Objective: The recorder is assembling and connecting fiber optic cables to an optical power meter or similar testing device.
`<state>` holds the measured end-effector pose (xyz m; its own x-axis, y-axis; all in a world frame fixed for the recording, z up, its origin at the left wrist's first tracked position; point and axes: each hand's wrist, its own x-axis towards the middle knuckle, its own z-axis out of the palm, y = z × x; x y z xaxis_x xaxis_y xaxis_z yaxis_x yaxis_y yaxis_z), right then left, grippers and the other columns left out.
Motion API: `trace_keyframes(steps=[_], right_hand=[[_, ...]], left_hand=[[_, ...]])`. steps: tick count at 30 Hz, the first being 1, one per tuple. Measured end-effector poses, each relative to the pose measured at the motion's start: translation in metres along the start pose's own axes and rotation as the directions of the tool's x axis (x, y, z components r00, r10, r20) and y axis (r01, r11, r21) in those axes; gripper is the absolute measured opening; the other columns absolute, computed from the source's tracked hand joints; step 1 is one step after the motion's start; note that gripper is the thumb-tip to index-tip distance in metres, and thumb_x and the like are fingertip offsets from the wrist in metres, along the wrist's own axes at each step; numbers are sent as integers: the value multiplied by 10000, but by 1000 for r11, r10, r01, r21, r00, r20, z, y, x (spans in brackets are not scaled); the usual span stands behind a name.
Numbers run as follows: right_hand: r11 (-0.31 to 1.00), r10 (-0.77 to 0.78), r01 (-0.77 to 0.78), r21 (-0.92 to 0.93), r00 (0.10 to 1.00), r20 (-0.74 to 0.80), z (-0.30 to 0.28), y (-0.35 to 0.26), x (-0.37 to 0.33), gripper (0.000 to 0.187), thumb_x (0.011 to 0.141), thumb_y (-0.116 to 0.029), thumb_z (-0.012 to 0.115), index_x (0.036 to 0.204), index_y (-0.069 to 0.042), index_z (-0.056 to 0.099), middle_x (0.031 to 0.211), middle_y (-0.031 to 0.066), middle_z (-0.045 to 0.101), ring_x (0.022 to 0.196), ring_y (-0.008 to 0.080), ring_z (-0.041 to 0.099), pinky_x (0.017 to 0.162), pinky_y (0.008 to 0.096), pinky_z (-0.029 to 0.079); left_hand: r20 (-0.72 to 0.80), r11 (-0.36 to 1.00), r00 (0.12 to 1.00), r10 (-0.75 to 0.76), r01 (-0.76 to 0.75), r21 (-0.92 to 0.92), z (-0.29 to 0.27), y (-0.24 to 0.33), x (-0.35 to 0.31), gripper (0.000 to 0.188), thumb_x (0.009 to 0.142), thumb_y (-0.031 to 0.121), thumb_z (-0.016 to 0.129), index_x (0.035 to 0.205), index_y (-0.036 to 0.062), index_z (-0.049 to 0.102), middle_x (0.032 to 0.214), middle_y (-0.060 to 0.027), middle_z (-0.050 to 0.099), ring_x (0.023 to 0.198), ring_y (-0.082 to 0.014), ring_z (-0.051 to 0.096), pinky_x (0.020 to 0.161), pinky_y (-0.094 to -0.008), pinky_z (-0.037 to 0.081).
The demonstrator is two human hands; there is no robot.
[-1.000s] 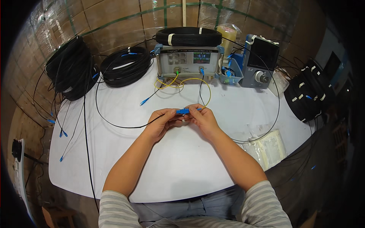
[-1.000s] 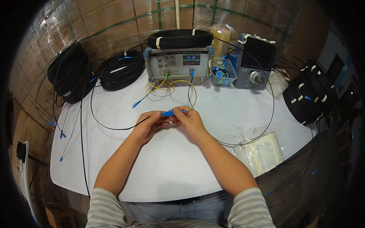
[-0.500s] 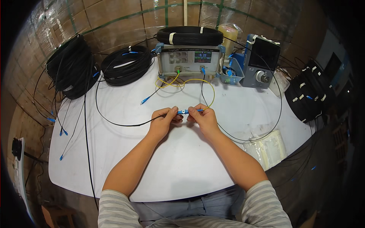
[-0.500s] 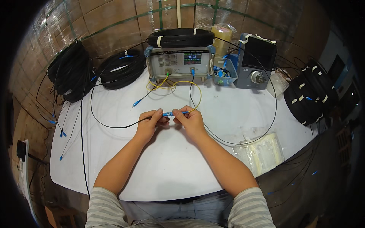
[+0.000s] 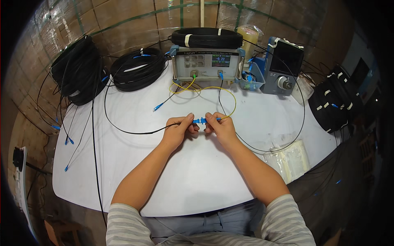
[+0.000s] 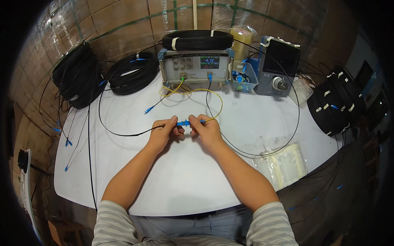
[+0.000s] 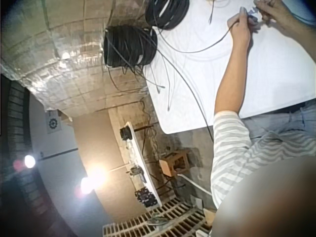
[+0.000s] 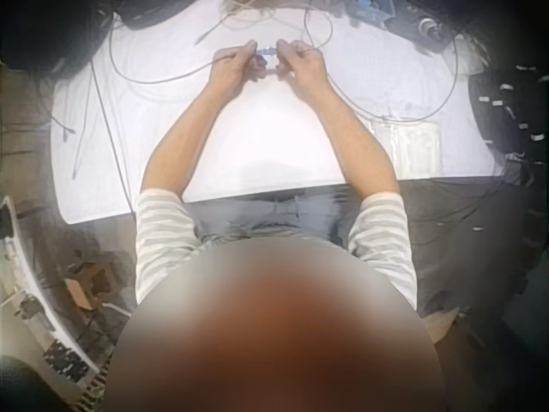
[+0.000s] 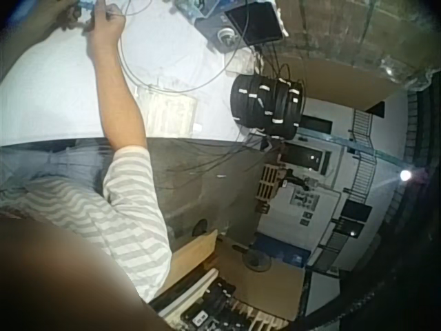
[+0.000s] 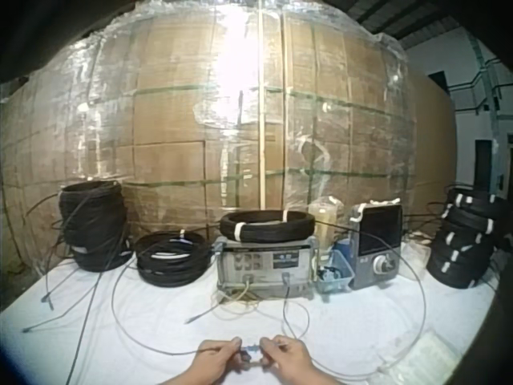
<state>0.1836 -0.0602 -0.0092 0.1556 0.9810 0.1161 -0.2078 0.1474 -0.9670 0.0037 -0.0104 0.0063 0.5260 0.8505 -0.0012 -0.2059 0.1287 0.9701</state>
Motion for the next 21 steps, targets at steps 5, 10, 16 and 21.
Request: trace_keyframes(steps=[5,10,16,21], right_hand=[[1000,4,-4,-9,1000,2,1,1,0,353,930,-353,663,745,-60,600,635,22,595,575,79,530,530,237,428],[1000,12,-12,1,1000,8,-1,1,1,343,931,-348,663,755,-60,602,641,22,600,583,79,535,546,233,435],[1000,17,-17,-18,1000,-6,-1,-2,1,270,919,-289,687,826,-43,625,690,30,630,626,82,568,599,231,458],[995,35,-36,96,999,17,-1,-6,-1,170,903,-169,703,957,-17,650,805,49,668,728,93,610,684,240,498]], left_hand=[[-9,1000,1000,2,-2,3,0,0,-1,450,962,332,605,670,-10,614,742,-113,653,656,-171,609,614,-288,489],[2,1000,1000,-25,25,-10,-1,-1,1,447,961,332,607,671,-9,612,762,-108,658,660,-172,617,609,-281,493],[-12,1000,1000,27,-27,-11,0,-2,2,358,965,297,608,814,-24,660,805,-104,666,706,-173,632,615,-298,518],[11,1000,1000,4,-3,-20,-4,0,3,310,956,281,614,919,-26,644,900,-121,675,777,-186,653,711,-338,575]])
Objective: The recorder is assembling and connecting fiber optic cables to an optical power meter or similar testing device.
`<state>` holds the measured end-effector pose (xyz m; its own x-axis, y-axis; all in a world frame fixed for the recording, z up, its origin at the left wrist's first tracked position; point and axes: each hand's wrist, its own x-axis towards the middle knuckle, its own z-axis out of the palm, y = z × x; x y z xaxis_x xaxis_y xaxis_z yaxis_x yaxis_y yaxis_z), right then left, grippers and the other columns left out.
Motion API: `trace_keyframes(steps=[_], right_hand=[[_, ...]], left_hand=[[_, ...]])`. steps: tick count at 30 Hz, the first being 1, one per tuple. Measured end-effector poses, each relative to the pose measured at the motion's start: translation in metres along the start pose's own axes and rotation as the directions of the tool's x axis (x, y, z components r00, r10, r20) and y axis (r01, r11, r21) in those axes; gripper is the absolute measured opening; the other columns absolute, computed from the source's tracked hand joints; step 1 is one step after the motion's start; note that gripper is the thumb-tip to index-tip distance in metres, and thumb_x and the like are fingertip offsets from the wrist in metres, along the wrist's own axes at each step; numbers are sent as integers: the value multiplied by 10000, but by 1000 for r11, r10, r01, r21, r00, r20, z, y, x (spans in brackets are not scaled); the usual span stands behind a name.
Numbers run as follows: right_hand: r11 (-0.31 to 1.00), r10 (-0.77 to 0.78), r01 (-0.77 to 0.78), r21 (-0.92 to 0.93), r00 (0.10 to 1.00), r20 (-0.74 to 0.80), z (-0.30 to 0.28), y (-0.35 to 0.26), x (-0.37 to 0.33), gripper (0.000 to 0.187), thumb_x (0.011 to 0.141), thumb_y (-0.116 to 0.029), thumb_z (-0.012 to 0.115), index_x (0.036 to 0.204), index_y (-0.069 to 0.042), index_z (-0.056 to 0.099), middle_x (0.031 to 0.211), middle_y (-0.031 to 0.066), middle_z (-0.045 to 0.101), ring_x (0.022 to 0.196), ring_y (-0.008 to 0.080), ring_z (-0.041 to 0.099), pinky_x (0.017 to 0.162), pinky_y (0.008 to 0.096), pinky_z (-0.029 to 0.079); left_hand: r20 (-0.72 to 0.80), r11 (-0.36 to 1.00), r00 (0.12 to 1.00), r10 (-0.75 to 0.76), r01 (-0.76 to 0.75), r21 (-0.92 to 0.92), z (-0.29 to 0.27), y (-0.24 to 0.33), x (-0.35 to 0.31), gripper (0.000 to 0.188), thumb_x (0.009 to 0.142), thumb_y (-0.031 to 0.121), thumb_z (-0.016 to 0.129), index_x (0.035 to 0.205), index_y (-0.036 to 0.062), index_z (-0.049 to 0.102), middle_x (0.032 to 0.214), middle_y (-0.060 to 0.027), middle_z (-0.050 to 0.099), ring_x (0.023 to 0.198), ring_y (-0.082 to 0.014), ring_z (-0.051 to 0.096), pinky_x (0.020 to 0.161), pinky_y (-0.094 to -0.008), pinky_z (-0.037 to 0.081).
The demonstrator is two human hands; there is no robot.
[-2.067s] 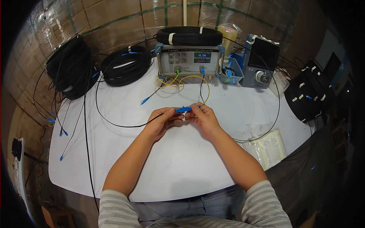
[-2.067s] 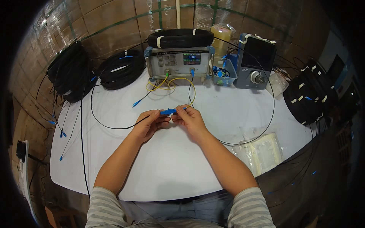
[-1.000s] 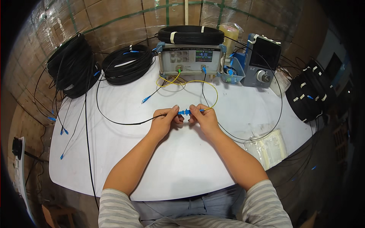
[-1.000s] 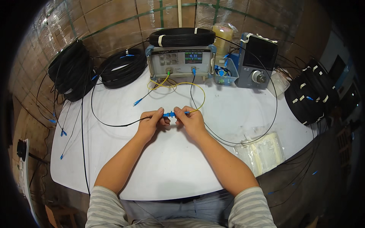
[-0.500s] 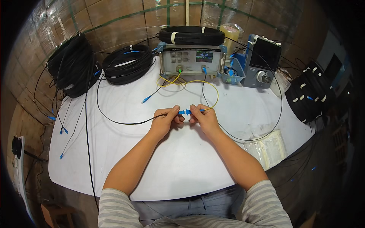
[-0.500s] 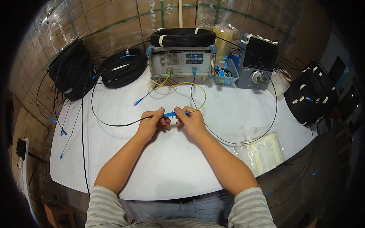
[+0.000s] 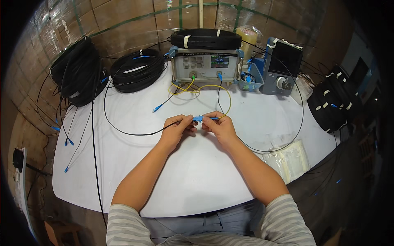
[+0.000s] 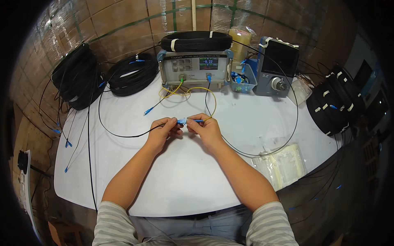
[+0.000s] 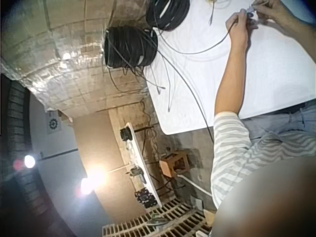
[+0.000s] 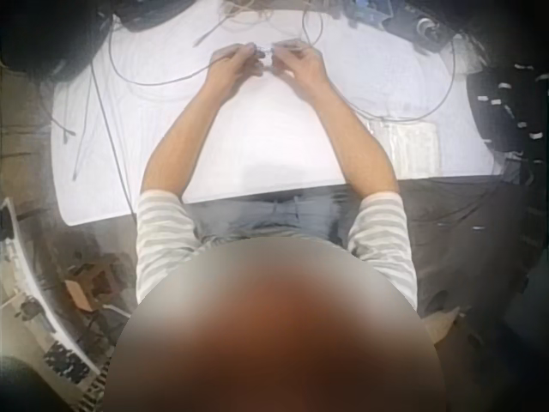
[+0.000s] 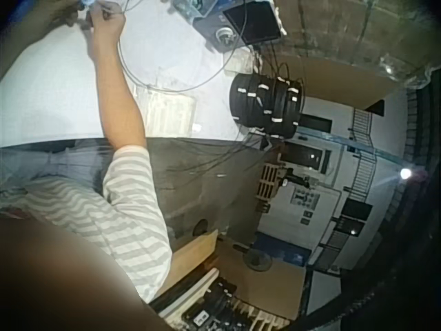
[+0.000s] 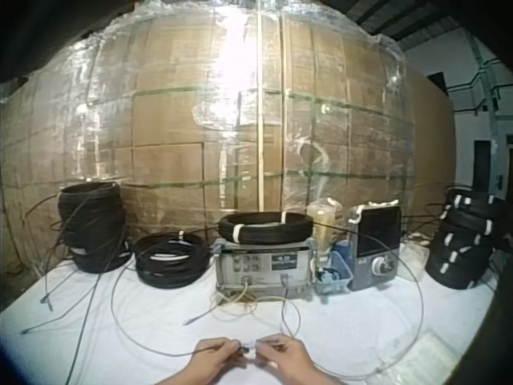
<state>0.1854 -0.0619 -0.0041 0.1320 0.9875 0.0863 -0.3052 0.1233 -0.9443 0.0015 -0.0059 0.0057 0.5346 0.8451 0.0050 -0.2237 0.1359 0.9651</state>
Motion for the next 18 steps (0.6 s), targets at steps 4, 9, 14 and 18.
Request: trace_keyframes(steps=[4,9,14,18], right_hand=[[999,28,-29,23,999,45,-3,1,1,211,886,-103,705,1068,-9,652,891,57,686,797,102,629,748,246,515],[1000,20,-21,15,997,75,-6,2,2,258,870,-84,715,1106,-5,649,928,56,696,831,107,642,763,244,518],[996,64,-67,53,996,58,-8,3,5,234,902,-114,687,1107,-10,649,978,88,693,879,161,660,799,293,549],[996,52,-55,65,998,43,-8,4,5,233,913,-135,678,1105,-7,646,984,94,690,889,167,660,813,296,548]], left_hand=[[24,999,1000,-12,13,-38,-6,-2,2,246,942,222,635,959,-23,640,917,-103,665,814,-178,652,727,-342,581],[30,998,999,-15,17,-57,-7,-2,3,223,928,186,653,1001,-24,646,903,-87,658,822,-163,651,727,-331,582],[12,998,1000,-25,25,-62,-5,-1,3,248,893,164,705,1061,-15,675,902,-73,676,819,-145,654,745,-286,563],[11,999,1000,-16,16,-34,-3,1,1,256,891,147,704,1090,-12,680,931,-75,680,829,-142,649,751,-277,558]])
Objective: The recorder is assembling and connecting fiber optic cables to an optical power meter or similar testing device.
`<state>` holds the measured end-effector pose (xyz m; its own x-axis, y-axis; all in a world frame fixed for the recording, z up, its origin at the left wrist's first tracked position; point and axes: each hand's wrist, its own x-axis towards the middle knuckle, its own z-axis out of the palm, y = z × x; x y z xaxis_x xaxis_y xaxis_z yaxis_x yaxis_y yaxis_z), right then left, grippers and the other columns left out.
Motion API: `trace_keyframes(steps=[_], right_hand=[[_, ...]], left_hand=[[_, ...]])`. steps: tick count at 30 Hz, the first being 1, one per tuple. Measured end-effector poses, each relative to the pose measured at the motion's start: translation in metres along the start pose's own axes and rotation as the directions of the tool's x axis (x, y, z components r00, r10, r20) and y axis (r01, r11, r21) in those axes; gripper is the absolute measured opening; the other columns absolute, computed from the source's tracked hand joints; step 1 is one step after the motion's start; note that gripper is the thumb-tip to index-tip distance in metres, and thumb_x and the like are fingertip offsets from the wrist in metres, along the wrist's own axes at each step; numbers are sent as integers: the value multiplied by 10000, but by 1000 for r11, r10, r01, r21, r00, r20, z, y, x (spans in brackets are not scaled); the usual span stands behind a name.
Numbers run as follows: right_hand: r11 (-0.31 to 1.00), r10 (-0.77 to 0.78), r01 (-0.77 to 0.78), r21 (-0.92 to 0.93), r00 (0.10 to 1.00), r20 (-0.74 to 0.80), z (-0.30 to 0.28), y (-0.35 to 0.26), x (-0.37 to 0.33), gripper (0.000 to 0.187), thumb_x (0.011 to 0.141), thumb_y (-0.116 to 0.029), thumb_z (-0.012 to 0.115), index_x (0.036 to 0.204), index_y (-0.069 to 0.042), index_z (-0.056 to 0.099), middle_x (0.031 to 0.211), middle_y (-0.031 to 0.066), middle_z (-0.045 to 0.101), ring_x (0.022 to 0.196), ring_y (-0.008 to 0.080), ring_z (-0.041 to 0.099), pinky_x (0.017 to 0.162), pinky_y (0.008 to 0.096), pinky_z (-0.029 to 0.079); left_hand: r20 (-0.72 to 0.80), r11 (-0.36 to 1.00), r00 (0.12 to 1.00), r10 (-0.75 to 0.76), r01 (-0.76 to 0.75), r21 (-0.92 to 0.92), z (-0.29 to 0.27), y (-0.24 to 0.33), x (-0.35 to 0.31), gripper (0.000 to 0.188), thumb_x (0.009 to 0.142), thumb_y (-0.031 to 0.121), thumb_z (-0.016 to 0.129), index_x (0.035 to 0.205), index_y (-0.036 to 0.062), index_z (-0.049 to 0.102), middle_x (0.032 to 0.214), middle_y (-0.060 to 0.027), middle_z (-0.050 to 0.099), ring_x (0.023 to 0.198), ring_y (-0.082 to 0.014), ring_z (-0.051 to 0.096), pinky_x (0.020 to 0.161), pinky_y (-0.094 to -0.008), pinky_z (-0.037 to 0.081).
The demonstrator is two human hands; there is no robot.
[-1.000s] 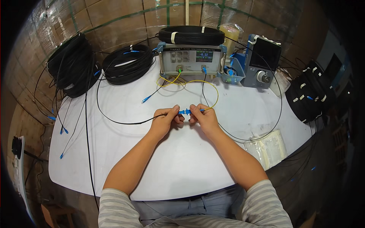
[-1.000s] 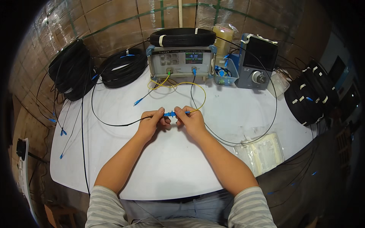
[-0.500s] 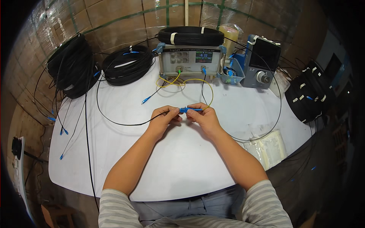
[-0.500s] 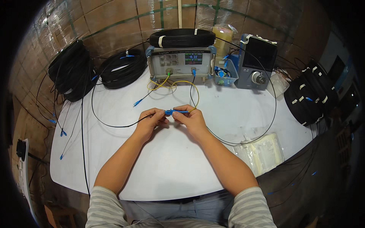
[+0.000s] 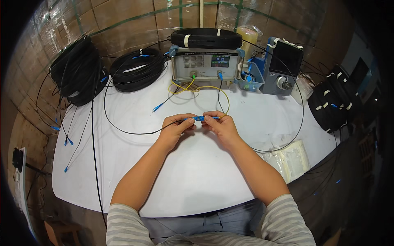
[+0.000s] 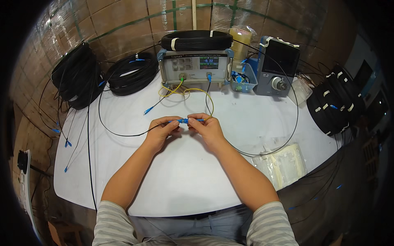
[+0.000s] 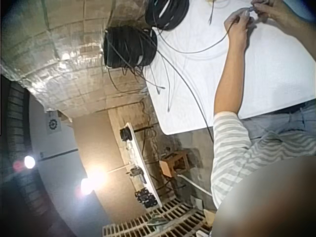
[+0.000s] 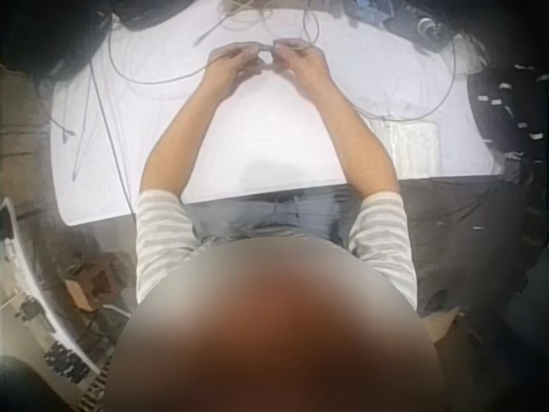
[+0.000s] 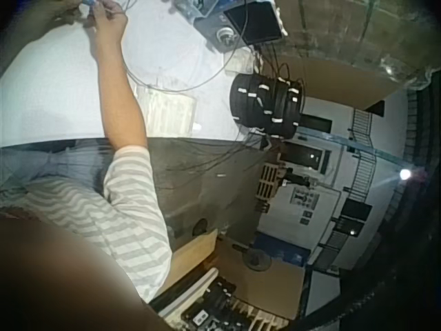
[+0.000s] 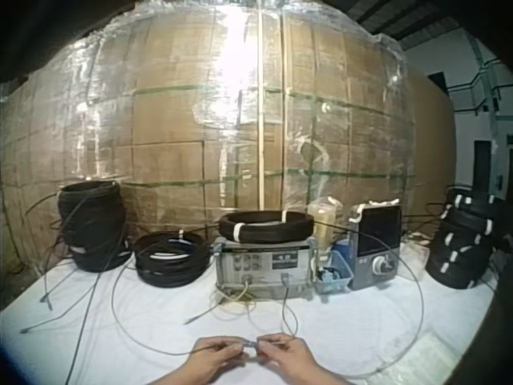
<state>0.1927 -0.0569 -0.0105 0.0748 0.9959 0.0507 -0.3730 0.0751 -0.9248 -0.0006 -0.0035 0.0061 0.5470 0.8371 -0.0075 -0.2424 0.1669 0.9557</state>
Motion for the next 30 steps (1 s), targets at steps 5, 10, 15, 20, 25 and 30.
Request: trace_keyframes(steps=[5,10,15,20,25,30], right_hand=[[1000,8,-8,10,1000,-13,-1,-1,-1,228,891,-89,693,1103,-15,652,974,72,684,868,128,646,802,252,532],[999,33,-33,5,998,-49,2,-2,-1,226,879,-73,702,1093,-23,654,1000,62,676,896,127,637,826,258,531],[999,39,-39,6,997,-73,6,-4,-2,226,874,-65,706,1090,-23,653,1006,56,671,907,127,632,835,265,531],[1000,28,-27,5,998,-63,4,-4,-1,242,874,-78,711,1101,-23,648,995,67,674,870,126,637,809,263,536],[999,32,-32,-10,998,-47,3,-3,-2,231,890,-130,707,1069,0,637,911,79,686,795,130,646,736,253,533],[1000,20,-20,-14,1000,1,2,-2,-2,203,905,-151,693,1020,6,635,860,83,694,763,124,643,698,246,522]], left_hand=[[-8,1000,1000,-7,7,-9,1,3,-2,263,881,96,699,1123,-6,678,975,-75,684,845,-143,649,774,-273,548],[1,1000,1000,8,-8,-2,-1,-1,-1,282,877,85,699,1141,-7,668,991,-77,688,860,-148,655,782,-272,545],[7,1000,1000,6,-6,8,-3,-2,-1,280,887,61,677,1161,5,658,1016,-67,681,851,-140,646,789,-293,564],[-9,1000,1000,4,-4,-6,0,-1,0,288,880,113,708,1137,-8,657,975,-80,683,844,-146,659,775,-284,556],[-36,1000,999,17,-17,-14,0,-3,2,205,912,162,674,1030,-4,658,908,-75,671,801,-155,652,738,-310,568],[-19,999,999,45,-45,23,-1,-7,4,211,942,208,633,949,-2,643,876,-87,668,776,-176,652,728,-336,575]])
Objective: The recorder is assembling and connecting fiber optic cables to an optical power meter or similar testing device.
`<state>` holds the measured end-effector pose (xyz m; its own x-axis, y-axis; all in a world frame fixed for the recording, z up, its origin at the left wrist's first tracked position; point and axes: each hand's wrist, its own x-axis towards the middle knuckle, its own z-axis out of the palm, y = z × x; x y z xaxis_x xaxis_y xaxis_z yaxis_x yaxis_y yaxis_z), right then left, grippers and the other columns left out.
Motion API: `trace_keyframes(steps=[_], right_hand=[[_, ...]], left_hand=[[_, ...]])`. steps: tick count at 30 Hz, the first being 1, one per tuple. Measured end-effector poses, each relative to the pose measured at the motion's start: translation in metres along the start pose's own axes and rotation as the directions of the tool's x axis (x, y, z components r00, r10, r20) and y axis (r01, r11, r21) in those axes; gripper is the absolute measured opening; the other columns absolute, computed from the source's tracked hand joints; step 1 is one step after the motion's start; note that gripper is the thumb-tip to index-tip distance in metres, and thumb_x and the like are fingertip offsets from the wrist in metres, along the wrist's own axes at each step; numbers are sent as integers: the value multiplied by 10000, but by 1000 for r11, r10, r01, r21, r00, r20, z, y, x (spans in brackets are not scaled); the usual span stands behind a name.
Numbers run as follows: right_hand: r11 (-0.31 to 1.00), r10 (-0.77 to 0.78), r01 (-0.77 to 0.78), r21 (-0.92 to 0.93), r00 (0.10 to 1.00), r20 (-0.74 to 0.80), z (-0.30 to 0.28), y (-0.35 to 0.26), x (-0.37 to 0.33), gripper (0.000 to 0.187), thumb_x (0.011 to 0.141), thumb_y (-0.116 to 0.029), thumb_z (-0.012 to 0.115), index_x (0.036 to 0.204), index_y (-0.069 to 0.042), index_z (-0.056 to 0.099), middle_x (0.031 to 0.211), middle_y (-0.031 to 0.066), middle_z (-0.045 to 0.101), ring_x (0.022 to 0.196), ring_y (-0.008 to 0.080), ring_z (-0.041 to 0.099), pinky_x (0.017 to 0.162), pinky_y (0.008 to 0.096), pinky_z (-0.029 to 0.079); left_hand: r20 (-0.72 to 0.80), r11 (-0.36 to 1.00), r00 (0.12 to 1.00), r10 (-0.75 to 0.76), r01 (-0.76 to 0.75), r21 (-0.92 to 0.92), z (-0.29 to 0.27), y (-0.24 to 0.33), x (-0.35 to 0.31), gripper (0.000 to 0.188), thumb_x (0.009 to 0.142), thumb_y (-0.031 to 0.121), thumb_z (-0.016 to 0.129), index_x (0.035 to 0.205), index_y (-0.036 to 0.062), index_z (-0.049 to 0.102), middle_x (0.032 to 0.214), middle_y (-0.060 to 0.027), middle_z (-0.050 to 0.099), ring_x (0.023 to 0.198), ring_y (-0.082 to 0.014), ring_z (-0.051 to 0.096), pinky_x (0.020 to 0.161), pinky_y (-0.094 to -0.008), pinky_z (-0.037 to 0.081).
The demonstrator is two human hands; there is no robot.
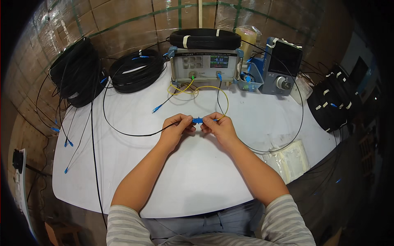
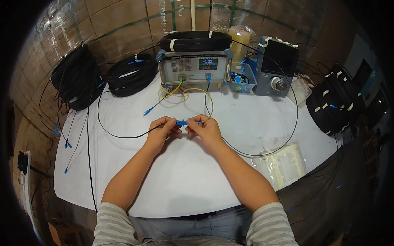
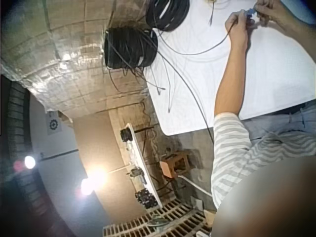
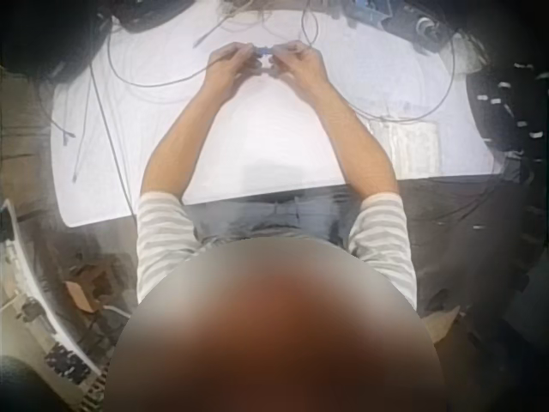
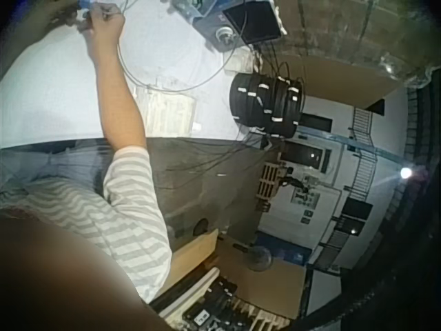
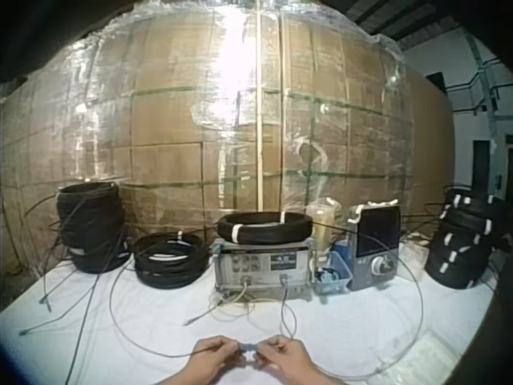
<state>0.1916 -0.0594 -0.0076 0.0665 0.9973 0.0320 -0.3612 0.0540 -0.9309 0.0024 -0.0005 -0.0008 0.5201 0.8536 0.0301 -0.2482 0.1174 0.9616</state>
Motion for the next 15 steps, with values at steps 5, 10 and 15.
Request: trace_keyframes(steps=[5,10,15], right_hand=[[995,-29,28,-99,1000,-7,7,-3,-4,212,891,-145,708,1024,7,644,869,72,695,756,108,634,693,238,512],[995,-34,31,-96,999,-27,5,0,-2,212,891,-133,706,1037,7,642,885,66,696,765,104,635,701,238,514],[997,-30,29,-77,999,-13,5,-1,-3,205,900,-136,698,1040,2,636,902,65,696,800,113,648,729,241,519]], left_hand=[[0,1000,1000,-10,10,-2,0,0,-2,208,950,213,621,960,6,642,884,-85,670,794,-180,657,733,-329,566],[17,999,1000,8,-8,34,5,6,-6,185,916,153,669,1015,-2,646,921,-74,680,832,-145,648,750,-278,534],[13,997,1000,22,-23,74,5,7,-6,202,884,105,706,1040,-12,652,940,-71,688,856,-113,631,768,-235,497]])
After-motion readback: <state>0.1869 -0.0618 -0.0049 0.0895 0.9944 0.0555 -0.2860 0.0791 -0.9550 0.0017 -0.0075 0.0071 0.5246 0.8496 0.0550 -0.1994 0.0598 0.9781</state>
